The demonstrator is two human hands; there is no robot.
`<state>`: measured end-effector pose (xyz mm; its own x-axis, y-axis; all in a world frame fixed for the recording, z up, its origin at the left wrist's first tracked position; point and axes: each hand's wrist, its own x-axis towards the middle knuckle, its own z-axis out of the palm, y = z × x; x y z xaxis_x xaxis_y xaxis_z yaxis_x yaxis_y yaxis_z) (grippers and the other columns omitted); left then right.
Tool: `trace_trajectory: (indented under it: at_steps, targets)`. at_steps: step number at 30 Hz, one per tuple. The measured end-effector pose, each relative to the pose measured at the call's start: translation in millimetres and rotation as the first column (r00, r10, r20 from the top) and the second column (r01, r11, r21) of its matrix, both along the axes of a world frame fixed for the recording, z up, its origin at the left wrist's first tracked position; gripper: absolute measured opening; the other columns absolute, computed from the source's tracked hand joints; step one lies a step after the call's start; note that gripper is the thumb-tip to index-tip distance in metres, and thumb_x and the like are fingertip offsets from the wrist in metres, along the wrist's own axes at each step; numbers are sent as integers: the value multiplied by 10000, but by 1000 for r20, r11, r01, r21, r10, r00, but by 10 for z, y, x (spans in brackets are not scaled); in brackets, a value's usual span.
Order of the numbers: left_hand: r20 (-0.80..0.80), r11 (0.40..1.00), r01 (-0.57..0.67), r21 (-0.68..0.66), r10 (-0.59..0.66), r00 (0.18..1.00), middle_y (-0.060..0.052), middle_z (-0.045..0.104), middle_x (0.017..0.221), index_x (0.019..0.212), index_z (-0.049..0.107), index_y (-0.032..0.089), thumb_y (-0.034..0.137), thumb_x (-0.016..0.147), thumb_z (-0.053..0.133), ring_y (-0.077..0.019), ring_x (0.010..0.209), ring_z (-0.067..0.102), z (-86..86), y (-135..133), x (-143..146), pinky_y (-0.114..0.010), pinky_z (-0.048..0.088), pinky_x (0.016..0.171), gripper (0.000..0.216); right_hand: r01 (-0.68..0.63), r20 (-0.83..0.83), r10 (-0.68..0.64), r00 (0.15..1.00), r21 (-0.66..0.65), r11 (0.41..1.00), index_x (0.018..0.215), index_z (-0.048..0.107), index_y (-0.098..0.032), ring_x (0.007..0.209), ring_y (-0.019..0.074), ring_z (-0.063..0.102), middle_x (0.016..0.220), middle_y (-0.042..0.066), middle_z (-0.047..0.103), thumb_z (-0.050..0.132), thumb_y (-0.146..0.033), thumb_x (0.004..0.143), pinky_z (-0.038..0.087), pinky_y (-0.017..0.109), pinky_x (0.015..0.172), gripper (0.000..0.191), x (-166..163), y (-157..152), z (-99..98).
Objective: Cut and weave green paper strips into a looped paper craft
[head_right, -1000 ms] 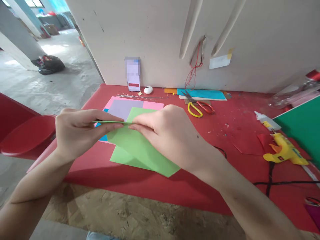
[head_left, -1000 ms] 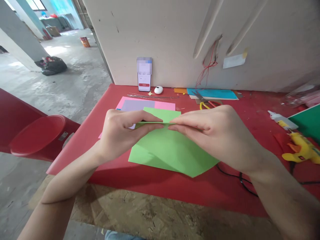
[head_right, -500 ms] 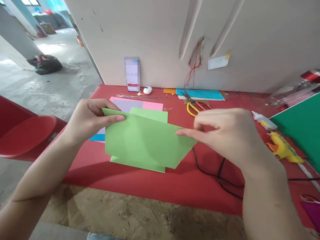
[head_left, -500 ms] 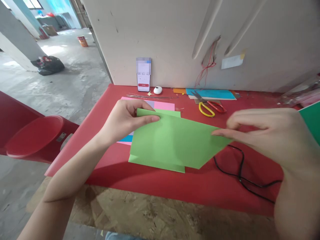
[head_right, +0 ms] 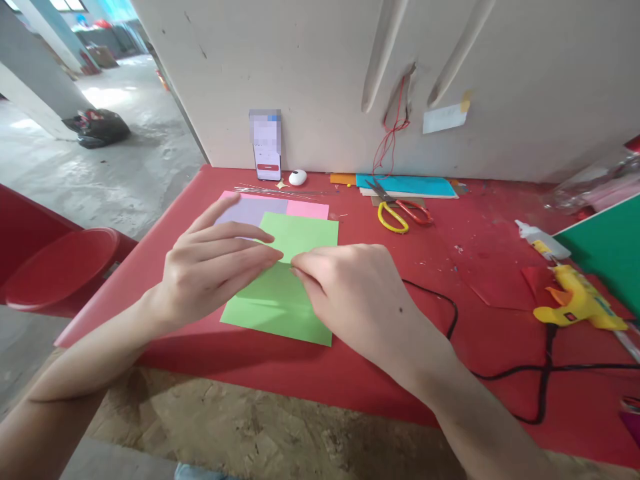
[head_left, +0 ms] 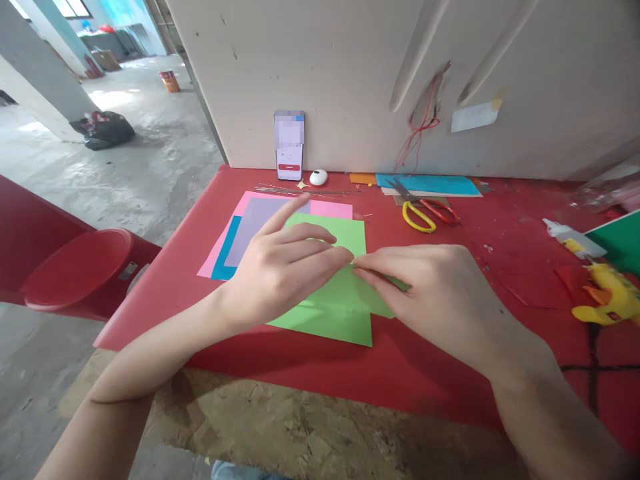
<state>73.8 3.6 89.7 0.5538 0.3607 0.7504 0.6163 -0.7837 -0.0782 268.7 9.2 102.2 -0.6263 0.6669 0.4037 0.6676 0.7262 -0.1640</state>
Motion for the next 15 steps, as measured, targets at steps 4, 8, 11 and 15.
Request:
trace_trajectory:
  at_steps: [4, 8, 11, 15]
  targets:
    - [-26, 998, 41, -36, -42, 999, -31, 700, 746, 827, 604, 136, 145, 852, 540, -127, 688, 651, -56, -3, 39, -306, 551, 808, 69, -11, -19, 13, 1000, 75, 997, 669, 667, -169, 545, 145, 603, 626, 27, 670, 494, -146, 841, 382, 254, 498, 245, -25, -25, -50]
    - [-27, 993, 8, -118, -11, 1000, -39, 688, 753, 841, 596, 122, 131, 861, 509, -127, 695, 635, -87, -15, 62, -316, 555, 806, 89, -23, -28, 27, 999, 115, 993, 667, 662, -154, 556, 155, 613, 636, 30, 674, 515, -120, 821, 377, 259, 491, 215, -22, -32, -85]
    - [-9, 982, 15, -189, -17, 1000, -20, 682, 740, 826, 593, 127, 121, 851, 516, -106, 684, 635, -91, -28, 65, -353, 505, 934, 81, -25, -17, 27, 999, 111, 994, 659, 661, -157, 555, 145, 606, 630, 20, 671, 515, -110, 814, 366, 254, 490, 219, -24, -42, -93]
    - [9, 974, 23, -224, -22, 1000, -6, 696, 742, 801, 595, 134, 108, 829, 539, -101, 664, 649, -75, -47, 64, -381, 461, 994, 68, -52, 16, 50, 999, 177, 983, 610, 646, -153, 495, 135, 563, 560, 9, 636, 500, -98, 809, 339, 265, 467, 253, -36, -56, -99]
